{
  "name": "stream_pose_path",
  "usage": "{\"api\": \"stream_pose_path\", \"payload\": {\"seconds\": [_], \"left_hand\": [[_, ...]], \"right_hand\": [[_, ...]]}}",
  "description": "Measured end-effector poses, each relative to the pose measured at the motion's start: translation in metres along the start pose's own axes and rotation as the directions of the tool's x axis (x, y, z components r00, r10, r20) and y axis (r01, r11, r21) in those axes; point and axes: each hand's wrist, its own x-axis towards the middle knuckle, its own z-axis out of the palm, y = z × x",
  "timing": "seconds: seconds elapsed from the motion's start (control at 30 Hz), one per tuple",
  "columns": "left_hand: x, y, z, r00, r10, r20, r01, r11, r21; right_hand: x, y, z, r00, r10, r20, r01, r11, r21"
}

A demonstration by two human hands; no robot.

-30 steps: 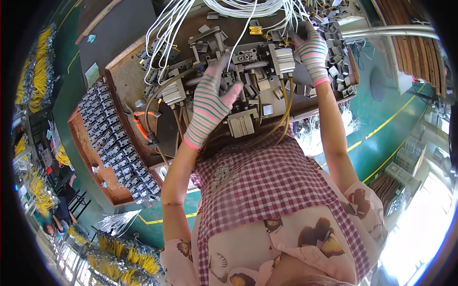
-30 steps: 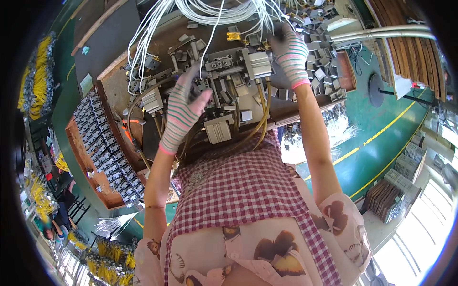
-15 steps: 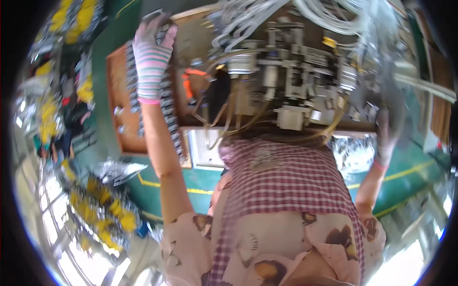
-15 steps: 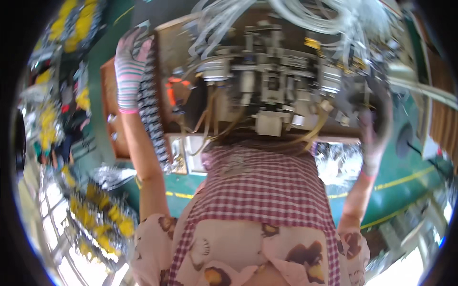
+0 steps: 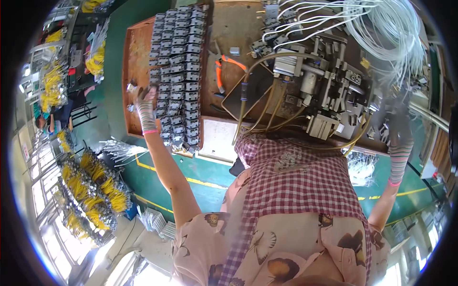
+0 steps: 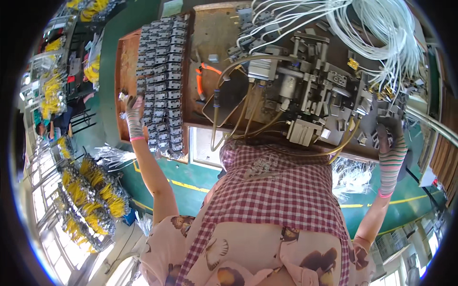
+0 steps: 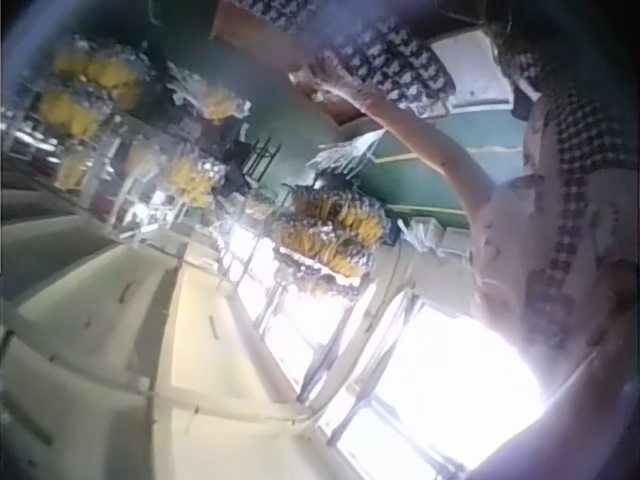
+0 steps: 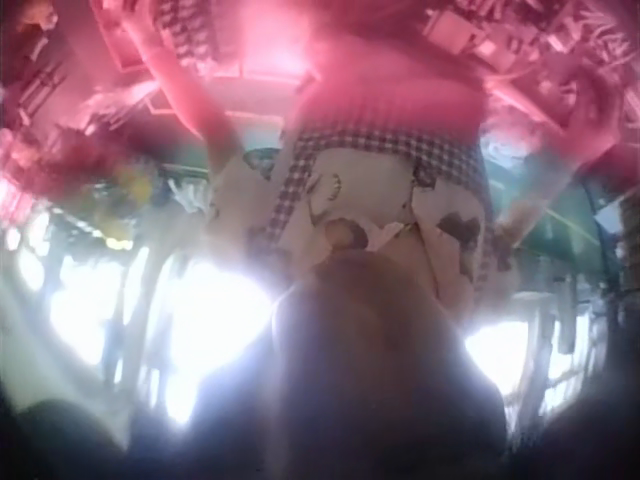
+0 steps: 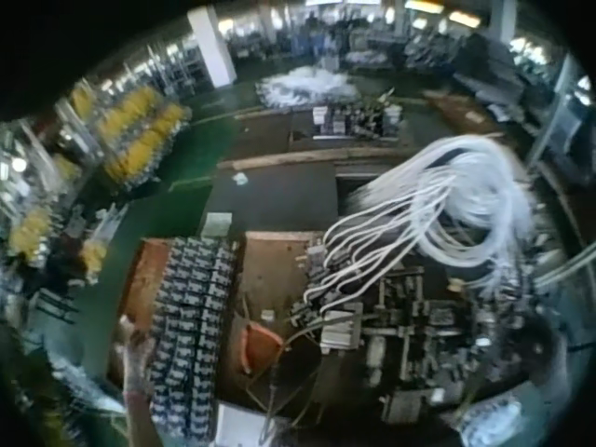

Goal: Manually feeding wire ends and connectors into an automatic crimping machine for assembly.

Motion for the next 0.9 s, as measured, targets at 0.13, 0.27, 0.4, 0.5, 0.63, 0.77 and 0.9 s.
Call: {"api": "stream_pose_path", "payload": {"seconds": [0.13,0.27,0.4,0.5,0.63,0.77,0.9], "left_hand": [[-0.033,0.082,-0.006,0.987,0.156,-0.039,-0.16,0.931,-0.327],[-0.13,0.243,0.083,0.932,0.32,0.171,-0.216,0.869,-0.446],[-0.202,0.304,0.194,0.676,0.416,0.609,-0.265,0.908,-0.325],[-0.237,0.319,0.253,0.457,0.317,0.831,-0.117,0.948,-0.297],[-0.266,0.323,0.295,0.367,0.433,0.823,0.136,0.851,-0.508],[-0.271,0.322,0.303,0.387,0.555,0.737,-0.318,0.83,-0.458],[-0.269,0.333,0.295,0.251,0.764,0.594,-0.729,0.553,-0.403]], "right_hand": [[0.014,0.01,-0.033,0.97,0.177,0.169,-0.176,0.984,-0.022],[0.008,-0.075,0.031,0.915,0.031,0.402,-0.253,0.82,0.513],[0.027,-0.112,0.106,0.928,-0.309,0.208,0.242,0.925,0.293],[0.027,-0.109,0.116,0.964,-0.237,0.122,0.173,0.904,0.391],[0.03,-0.098,0.11,0.947,-0.3,0.114,0.279,0.946,0.167],[0.034,-0.079,0.113,0.933,-0.359,-0.006,0.359,0.933,-0.016],[0.034,-0.072,0.11,0.917,-0.398,0.007,0.398,0.917,0.032]]}}
